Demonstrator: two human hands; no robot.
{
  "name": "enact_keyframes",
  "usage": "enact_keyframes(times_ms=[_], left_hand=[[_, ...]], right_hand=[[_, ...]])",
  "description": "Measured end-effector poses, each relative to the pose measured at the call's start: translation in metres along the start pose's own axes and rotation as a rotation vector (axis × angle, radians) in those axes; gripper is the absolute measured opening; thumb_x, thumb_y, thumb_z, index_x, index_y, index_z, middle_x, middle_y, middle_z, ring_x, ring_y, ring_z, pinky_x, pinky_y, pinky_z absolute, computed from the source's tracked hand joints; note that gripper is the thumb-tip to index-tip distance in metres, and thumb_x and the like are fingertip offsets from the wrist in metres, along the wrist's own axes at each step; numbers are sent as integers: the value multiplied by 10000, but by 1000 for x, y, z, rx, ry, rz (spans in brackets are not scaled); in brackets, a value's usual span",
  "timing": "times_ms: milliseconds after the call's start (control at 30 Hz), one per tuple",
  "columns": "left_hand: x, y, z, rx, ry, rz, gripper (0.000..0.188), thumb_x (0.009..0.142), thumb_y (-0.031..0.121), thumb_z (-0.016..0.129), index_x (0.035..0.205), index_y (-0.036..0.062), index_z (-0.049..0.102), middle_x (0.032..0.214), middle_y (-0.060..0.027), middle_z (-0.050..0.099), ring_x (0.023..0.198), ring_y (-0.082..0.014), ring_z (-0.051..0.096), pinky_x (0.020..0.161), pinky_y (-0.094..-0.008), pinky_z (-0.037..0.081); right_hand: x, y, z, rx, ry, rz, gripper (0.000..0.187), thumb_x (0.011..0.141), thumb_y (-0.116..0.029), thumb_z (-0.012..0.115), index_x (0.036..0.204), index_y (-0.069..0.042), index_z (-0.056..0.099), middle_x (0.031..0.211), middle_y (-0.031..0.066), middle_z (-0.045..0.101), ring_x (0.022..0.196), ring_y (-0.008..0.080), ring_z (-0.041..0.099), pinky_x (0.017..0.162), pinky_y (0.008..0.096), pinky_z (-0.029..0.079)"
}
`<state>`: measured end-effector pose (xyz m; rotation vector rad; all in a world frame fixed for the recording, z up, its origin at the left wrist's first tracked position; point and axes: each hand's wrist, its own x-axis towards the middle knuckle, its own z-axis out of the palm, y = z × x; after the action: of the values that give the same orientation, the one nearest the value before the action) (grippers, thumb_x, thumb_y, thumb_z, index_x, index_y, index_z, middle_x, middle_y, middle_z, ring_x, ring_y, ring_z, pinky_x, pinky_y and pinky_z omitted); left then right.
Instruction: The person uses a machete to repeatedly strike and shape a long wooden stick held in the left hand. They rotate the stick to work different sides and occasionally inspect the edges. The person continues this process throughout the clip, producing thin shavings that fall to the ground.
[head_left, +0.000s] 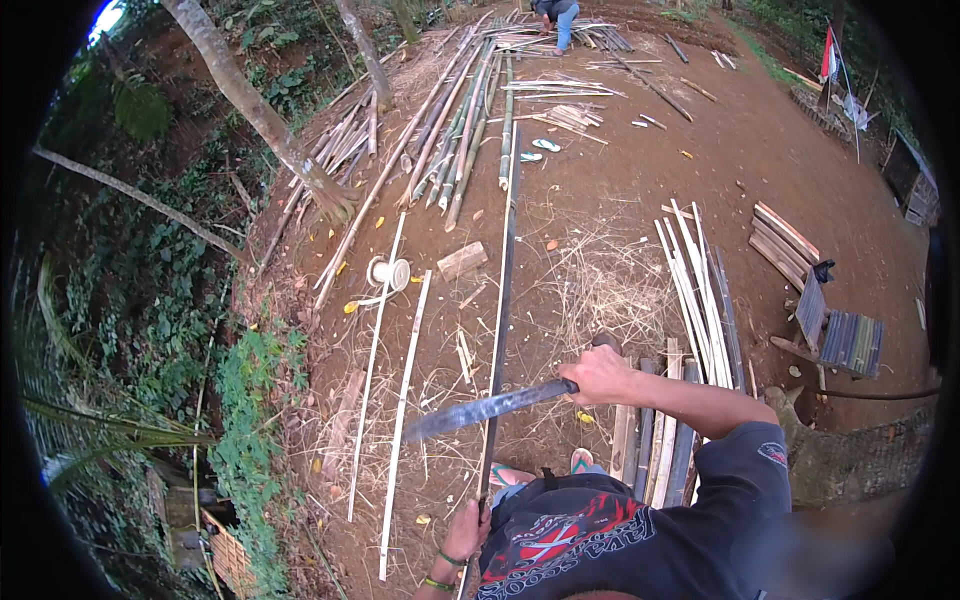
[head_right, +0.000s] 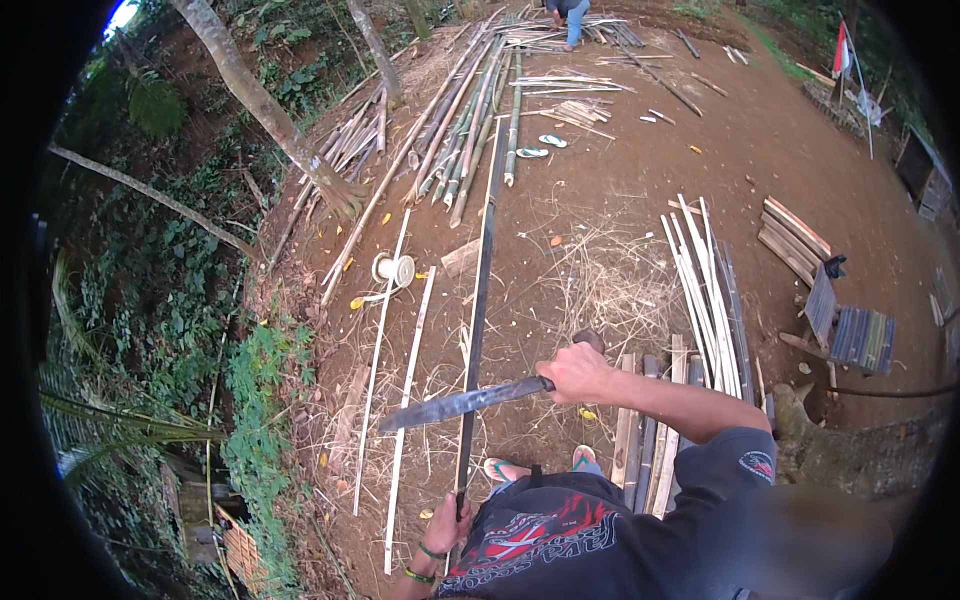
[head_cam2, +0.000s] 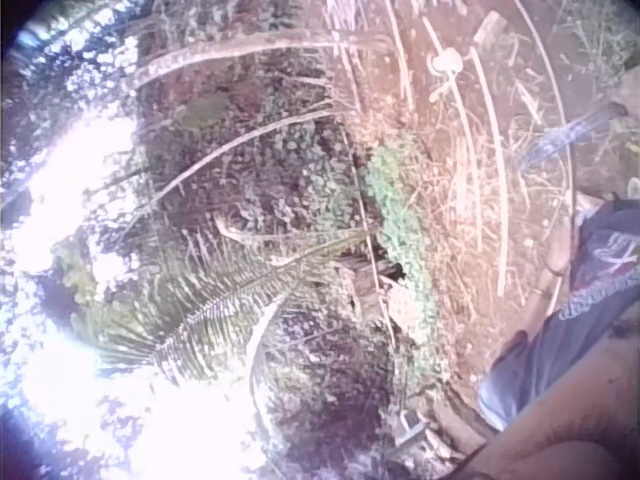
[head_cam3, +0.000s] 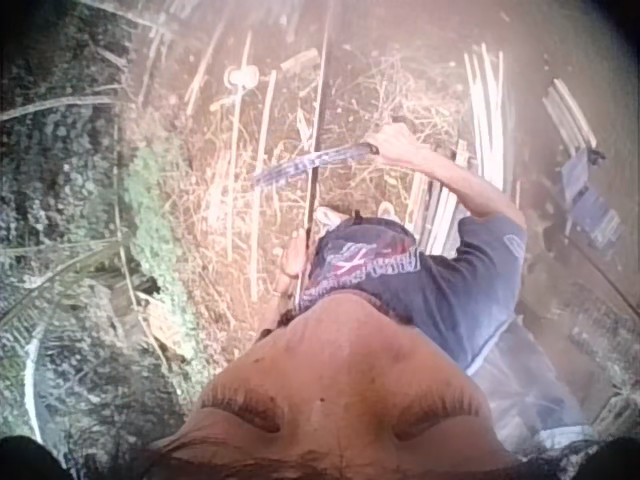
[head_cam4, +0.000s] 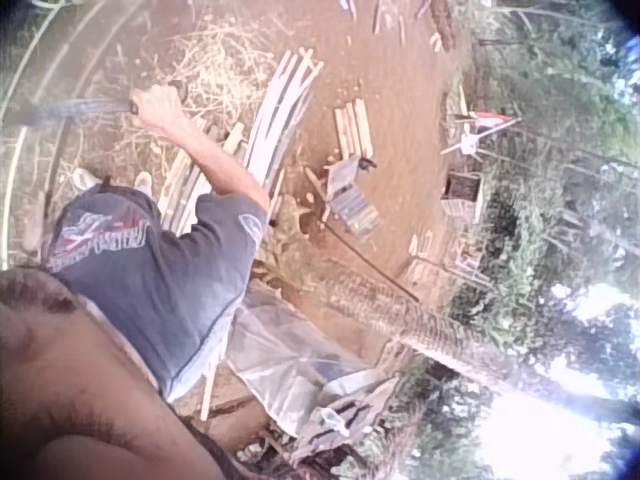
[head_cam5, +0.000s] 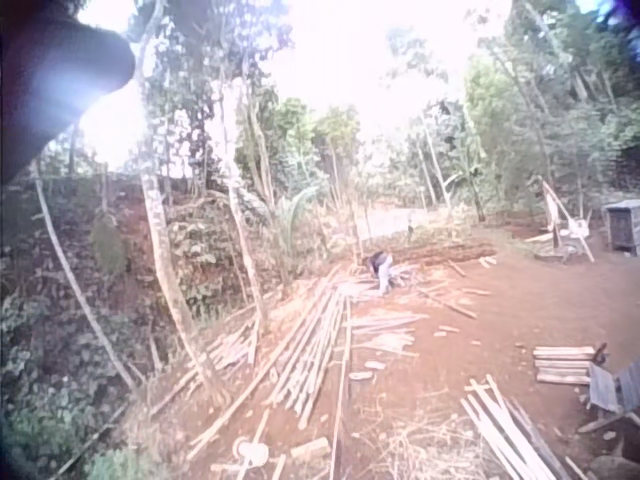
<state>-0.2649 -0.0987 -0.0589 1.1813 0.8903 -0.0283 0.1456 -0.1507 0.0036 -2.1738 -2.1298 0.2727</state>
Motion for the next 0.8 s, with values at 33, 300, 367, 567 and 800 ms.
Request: enact_keyframes(times_ms=[33,300,367,567,800], left_hand=[[-2,-8,-2,6,3,11,544,1043,531,211,785,98,415,561,26,355,444,-91,328,417,-247,289],[-29,-12,-5,-45,-12,-88,547,1043,532,208,792,93,416,566,26,355,459,-94,339,432,-249,292],[-32,-17,-6,78,9,44,551,1045,514,213,770,92,436,551,20,377,448,-102,351,431,-271,303],[-43,-6,-4,64,53,-55,528,1049,482,256,772,88,475,572,23,396,495,-93,367,469,-265,305],[-45,-14,-12,-145,-84,-57,572,1021,588,224,813,95,427,560,25,350,444,-86,294,409,-238,242]], right_hand=[[5,9,-1,20,-44,5,180,784,-260,598,887,-134,674,562,46,564,488,155,588,472,333,517],[15,82,-59,25,135,386,134,802,-164,587,806,-46,651,544,64,562,486,215,585,501,390,546],[14,69,-40,-77,148,17,135,795,-161,586,793,-42,650,545,87,576,501,243,607,540,402,564],[28,157,-85,174,400,676,105,742,-131,575,720,-64,653,557,118,600,569,296,651,651,441,576],[39,176,-91,27,432,454,147,715,-134,599,779,-72,716,734,188,694,697,332,694,724,468,569]])
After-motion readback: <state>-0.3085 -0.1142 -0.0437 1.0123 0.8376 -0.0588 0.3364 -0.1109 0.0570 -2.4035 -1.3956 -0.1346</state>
